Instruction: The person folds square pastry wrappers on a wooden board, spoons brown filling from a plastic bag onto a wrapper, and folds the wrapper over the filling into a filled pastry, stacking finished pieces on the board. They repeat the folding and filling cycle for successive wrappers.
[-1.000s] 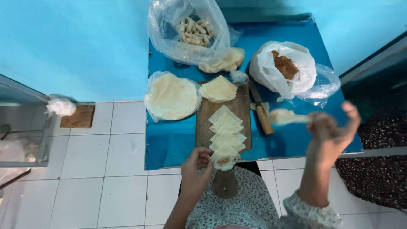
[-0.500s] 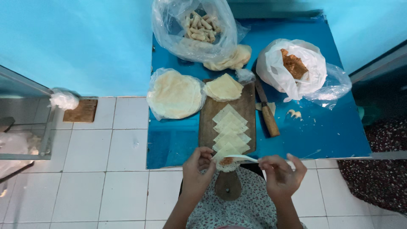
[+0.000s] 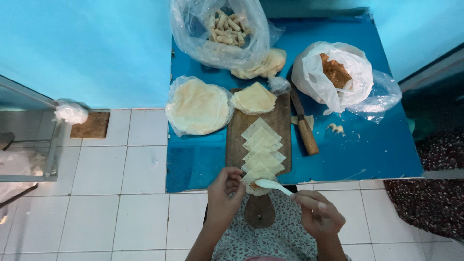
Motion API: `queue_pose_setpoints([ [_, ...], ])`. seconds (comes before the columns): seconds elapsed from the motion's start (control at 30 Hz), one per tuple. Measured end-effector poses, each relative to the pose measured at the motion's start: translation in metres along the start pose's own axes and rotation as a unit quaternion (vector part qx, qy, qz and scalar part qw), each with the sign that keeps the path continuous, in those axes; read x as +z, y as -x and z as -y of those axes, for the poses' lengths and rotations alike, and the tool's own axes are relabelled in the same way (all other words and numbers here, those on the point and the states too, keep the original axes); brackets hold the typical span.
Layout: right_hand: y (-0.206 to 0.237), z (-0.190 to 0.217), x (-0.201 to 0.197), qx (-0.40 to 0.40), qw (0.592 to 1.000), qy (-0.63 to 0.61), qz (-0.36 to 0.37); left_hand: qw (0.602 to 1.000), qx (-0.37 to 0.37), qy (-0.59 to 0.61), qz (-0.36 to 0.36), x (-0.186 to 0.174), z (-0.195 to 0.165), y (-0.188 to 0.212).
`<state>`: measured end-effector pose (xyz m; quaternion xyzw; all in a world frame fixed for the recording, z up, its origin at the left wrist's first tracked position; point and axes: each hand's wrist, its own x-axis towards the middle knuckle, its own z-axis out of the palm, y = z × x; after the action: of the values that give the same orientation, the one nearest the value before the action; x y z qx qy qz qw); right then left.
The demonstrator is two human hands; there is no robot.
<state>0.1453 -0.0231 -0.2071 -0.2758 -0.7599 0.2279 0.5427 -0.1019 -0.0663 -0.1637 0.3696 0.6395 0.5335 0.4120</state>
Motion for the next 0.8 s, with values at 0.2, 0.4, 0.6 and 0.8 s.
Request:
queue_pose_setpoints([
  [0.2, 0.0, 0.002, 0.0, 0.005, 1.0, -0.012, -0.008, 1.0, 0.009, -0.01, -0.002, -0.001, -0.001, 0.0],
  [0.4, 0.0, 0.007, 0.0, 0.04, 0.999, 0.007, -0.011, 1.0, 0.011, -0.005, 0.007, -0.002, -0.001, 0.004],
  [0.6, 0.0, 0.007, -0.001, 0.001, 0.999, 0.035, -0.033, 1.0, 0.004, 0.004, 0.011, -0.003, -0.001, 0.005],
  [0.8, -0.044, -0.024, -0.029, -0.034, 0.975, 0.056, -0.214, 0.999, 0.037, -0.015, 0.003, -0.002, 0.001, 0.007],
])
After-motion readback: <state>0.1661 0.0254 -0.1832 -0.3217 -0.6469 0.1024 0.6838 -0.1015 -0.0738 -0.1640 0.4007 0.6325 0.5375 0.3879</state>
